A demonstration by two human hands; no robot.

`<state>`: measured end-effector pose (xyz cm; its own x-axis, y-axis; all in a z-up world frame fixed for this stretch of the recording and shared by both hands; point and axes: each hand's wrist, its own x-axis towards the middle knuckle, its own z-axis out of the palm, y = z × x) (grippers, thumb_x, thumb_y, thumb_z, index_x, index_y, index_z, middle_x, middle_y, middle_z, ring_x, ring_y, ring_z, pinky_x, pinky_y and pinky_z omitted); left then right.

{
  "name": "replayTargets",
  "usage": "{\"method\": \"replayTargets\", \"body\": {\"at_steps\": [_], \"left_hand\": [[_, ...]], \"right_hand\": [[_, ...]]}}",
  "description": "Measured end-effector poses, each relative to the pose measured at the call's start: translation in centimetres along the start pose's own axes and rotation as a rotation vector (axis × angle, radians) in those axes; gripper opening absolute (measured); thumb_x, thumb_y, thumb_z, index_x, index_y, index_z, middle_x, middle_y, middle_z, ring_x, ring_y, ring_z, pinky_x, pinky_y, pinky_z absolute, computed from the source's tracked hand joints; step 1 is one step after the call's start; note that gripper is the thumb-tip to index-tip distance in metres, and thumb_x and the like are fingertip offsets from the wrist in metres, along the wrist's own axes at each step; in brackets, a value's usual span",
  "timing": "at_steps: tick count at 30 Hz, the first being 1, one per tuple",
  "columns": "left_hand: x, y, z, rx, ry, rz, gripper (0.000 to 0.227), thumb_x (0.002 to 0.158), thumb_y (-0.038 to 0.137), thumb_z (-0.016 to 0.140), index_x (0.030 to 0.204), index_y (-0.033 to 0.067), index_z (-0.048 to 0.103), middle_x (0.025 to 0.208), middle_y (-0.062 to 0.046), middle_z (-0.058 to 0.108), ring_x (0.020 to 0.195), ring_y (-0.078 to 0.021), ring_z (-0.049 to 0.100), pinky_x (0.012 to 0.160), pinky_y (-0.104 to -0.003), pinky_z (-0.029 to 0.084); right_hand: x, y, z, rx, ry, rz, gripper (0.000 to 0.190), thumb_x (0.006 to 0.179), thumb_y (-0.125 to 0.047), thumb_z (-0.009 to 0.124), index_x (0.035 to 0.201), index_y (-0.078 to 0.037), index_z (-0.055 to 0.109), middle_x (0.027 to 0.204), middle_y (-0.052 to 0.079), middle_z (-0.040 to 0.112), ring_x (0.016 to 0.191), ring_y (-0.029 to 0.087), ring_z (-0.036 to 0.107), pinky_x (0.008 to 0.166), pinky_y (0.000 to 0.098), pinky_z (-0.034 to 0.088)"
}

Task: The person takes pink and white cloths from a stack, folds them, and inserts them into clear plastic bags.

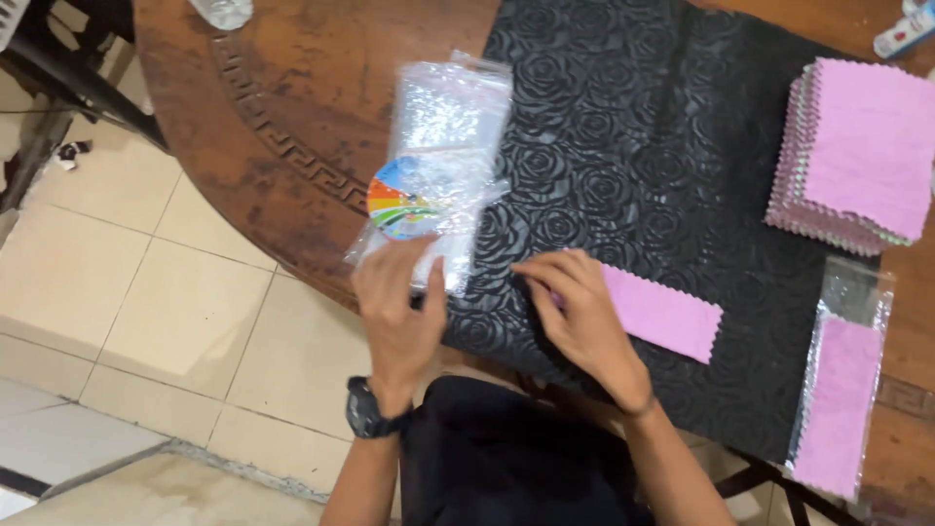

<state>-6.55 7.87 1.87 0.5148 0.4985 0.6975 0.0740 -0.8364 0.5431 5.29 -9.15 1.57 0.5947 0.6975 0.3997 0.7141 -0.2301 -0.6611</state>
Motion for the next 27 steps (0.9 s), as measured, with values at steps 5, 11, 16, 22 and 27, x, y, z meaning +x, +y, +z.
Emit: {"method": "replayTargets", "body": {"at_steps": [5,11,16,22,27], "left_hand": [[0.8,-3.9,-2.2,0.020,-0.058,-0.138,0.027,0.099,0.013,0.067,0.124,0.0015,0.068,0.120,-0.016,0.069,0.111,-0.0362,0.064,0.094,-0.045,0.044],[0.2,-6.2,-2.6,0.029,-0.058,-0.158,0.026,0.098,0.013,0.068,0.121,0.0017,0.070,0.120,-0.019,0.069,0.115,-0.0399,0.064,0.097,-0.048,0.046],[-0.1,-7.6,-1.4,0.025,-0.137,-0.148,0.026,0.098,0.019,0.068,0.120,0.0060,0.073,0.125,-0.017,0.068,0.123,-0.0385,0.061,0.103,-0.050,0.042],[0.9,-7.1,-1.0,-0.027,-0.273,-0.209,0.031,0.102,0.022,0.062,0.127,0.0046,0.070,0.134,-0.020,0.062,0.129,-0.0394,0.055,0.107,-0.056,0.034],[2.0,-6.5,-0.9,-0.053,-0.328,-0.246,0.039,0.101,0.028,0.065,0.131,0.0039,0.066,0.138,-0.024,0.058,0.131,-0.0431,0.051,0.105,-0.061,0.033]], "right_hand": [[3.2,0.6,3.9,-0.102,-0.156,-0.072,0.024,0.090,-0.002,0.064,0.106,-0.016,0.076,0.099,0.004,0.071,0.095,0.028,0.063,0.084,0.0400,0.046],[4.9,1.5,5.3,-0.218,-0.111,-0.089,0.027,0.090,-0.001,0.058,0.105,-0.017,0.073,0.094,0.003,0.060,0.087,0.026,0.059,0.078,0.0378,0.044],[6.7,0.4,4.9,-0.280,-0.173,-0.075,0.043,0.094,-0.003,0.052,0.130,-0.020,0.070,0.099,0.003,0.060,0.090,0.023,0.058,0.078,0.0355,0.042],[9.5,-1.3,4.6,-0.027,-0.120,-0.042,0.069,0.094,0.012,0.047,0.159,0.000,0.028,0.132,0.033,0.060,0.112,0.049,0.061,0.091,0.0527,0.047],[11.2,2.5,6.0,-0.020,-0.023,0.012,0.052,0.101,-0.003,0.058,0.149,0.005,0.043,0.122,0.025,0.064,0.103,0.040,0.064,0.087,0.0496,0.049]]}}
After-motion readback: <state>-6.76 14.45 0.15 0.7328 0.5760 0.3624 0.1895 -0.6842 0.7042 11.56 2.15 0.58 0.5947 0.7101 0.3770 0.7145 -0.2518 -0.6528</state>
